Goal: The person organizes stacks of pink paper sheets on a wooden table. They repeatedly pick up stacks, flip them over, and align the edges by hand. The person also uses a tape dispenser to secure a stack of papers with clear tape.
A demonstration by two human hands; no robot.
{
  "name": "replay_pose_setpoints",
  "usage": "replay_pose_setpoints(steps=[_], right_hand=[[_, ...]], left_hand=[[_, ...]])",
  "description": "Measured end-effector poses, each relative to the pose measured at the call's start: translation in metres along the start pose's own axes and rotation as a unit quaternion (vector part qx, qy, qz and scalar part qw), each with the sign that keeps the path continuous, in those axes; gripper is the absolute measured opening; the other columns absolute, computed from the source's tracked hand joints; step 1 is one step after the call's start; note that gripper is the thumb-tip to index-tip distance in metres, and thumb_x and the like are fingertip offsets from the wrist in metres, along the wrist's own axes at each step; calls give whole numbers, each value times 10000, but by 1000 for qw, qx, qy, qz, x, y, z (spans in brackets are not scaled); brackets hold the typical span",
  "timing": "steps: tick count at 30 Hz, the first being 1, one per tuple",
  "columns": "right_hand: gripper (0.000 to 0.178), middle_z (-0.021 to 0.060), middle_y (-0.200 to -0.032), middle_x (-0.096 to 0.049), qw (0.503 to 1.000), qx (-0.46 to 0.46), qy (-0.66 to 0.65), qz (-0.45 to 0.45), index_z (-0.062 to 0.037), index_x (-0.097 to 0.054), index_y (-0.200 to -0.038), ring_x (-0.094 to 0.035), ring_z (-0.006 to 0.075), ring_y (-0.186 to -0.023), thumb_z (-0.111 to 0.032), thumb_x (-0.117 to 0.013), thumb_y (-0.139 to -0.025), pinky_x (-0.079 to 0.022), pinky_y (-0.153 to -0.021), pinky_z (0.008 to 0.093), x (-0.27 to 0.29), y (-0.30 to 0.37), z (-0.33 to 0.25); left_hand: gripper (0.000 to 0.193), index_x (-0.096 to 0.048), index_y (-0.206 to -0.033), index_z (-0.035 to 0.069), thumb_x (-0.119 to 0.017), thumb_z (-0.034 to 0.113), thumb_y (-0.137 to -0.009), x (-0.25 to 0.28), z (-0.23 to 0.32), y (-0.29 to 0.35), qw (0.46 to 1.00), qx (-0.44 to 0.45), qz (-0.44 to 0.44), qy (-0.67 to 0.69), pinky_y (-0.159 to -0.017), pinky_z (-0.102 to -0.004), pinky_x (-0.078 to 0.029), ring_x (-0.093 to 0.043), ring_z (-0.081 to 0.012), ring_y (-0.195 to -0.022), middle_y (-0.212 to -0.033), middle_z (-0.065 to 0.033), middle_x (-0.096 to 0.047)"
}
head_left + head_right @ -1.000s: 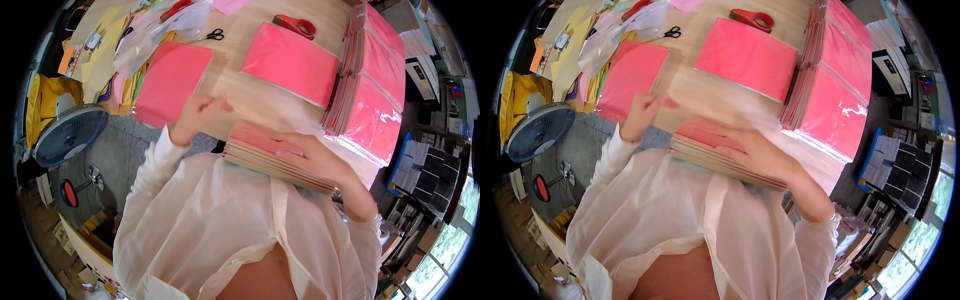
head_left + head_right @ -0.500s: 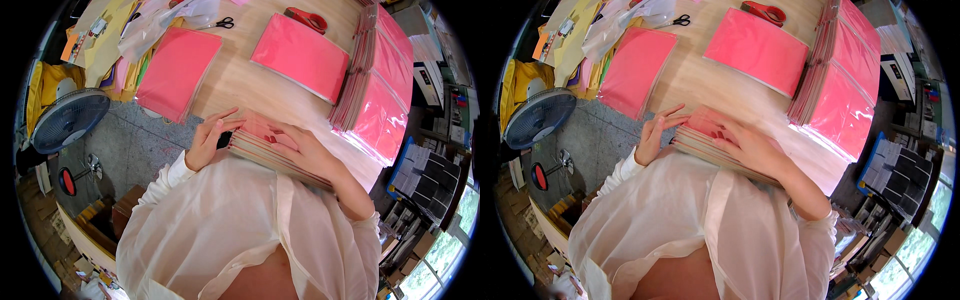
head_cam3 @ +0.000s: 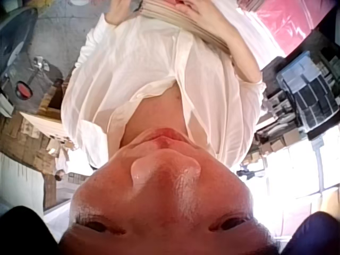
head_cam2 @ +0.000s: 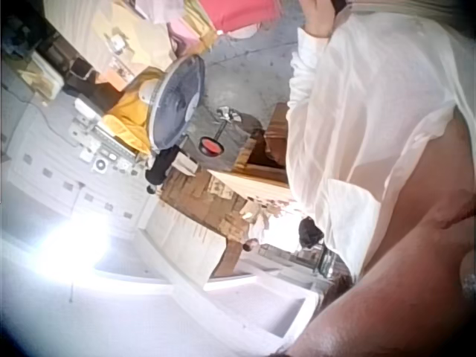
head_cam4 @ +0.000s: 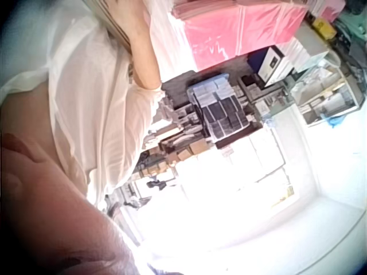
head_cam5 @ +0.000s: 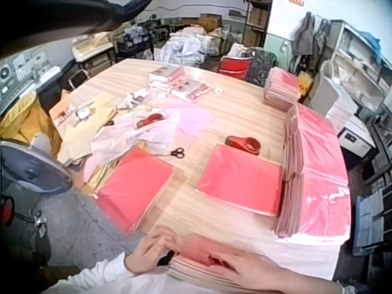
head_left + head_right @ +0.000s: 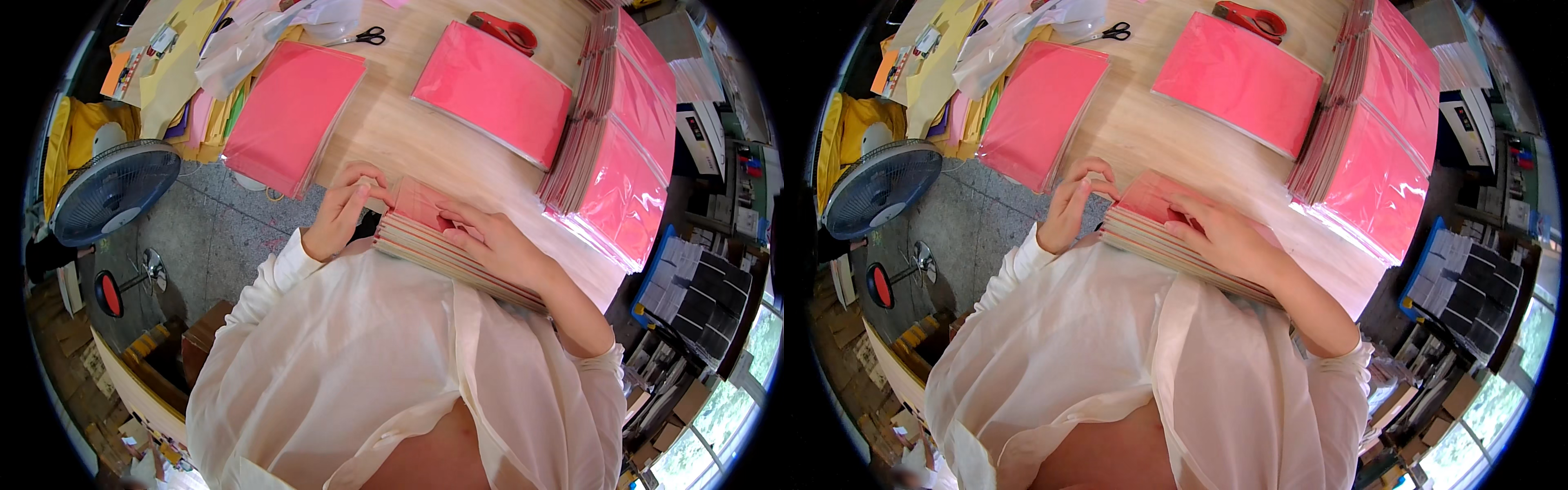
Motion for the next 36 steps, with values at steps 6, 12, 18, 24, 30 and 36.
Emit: replay_pose_setpoints(steps=[6, 12, 18, 24, 30, 36], right_hand=[[458, 207, -1257, -627, 1000, -22, -8, -1, -30, -454, -1405, -630, 317, -1132, -167, -569, -983, -476, -985, 361, 4, 0, -1], [373, 209, -1233, -627, 987, 80, 46, 129, -120, -557, -1335, -634, 362, -1087, -112, -565, -962, -515, -936, 397, 30, -6, -12], [323, 204, -1244, -619, 980, 117, 96, 127, -162, -645, -1257, -615, 373, -1115, -167, -610, -936, -520, -944, 414, 35, -10, -13], [485, 183, -1286, -604, 982, 119, 97, 110, -152, -624, -1300, -597, 340, -1173, -306, -728, -852, -500, -980, 397, 31, -7, -21], [525, 174, -1290, -603, 981, 126, 104, 106, -135, -618, -1306, -593, 333, -1178, -330, -744, -834, -495, -984, 394, 32, -8, -22], [519, 166, -1289, -603, 984, 113, 95, 102, -135, -616, -1308, -590, 330, -1180, -327, -737, -841, -491, -986, 392, 31, -8, -19]], left_hand=[[432, -637, -1116, -26, -326, 267, -1054, -10, -16, 1, 999, 18, -6, 49, -1059, -424, -355, -489, -286, -1218, -1160, -144, -538], [463, -689, -1109, -27, -346, 278, -1045, -9, -7, -4, 999, -14, 4, 32, -1057, -429, -344, -492, -285, -1183, -1161, -139, -545], [512, -772, -957, 6, -347, 282, -1034, 6, 0, 6, 997, -60, 19, -44, -1029, -415, -347, -475, -280, -1147, -1148, -117, -569], [482, -762, -1026, 17, -355, 274, -1021, 2, 4, 3, 998, -59, 16, -26, -1042, -413, -327, -468, -270, -1144, -1159, -105, -562], [522, -735, -997, 3, -339, 340, -1037, -2, -8, 7, 998, -34, 48, 24, -1021, -415, -330, -473, -271, -1128, -1149, -139, -534], [511, -700, -853, 1, -353, 332, -1032, 5, -6, 8, 997, -57, 56, -6, -1009, -411, -333, -472, -267, -1111, -1140, -138, -513]])
Point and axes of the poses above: each hand's wrist, its own y-axis away from the middle knuckle, its own x-axis out of the back of the hand, z = x × y, the point moved 9 cm from there along -y, towards the middle knuckle
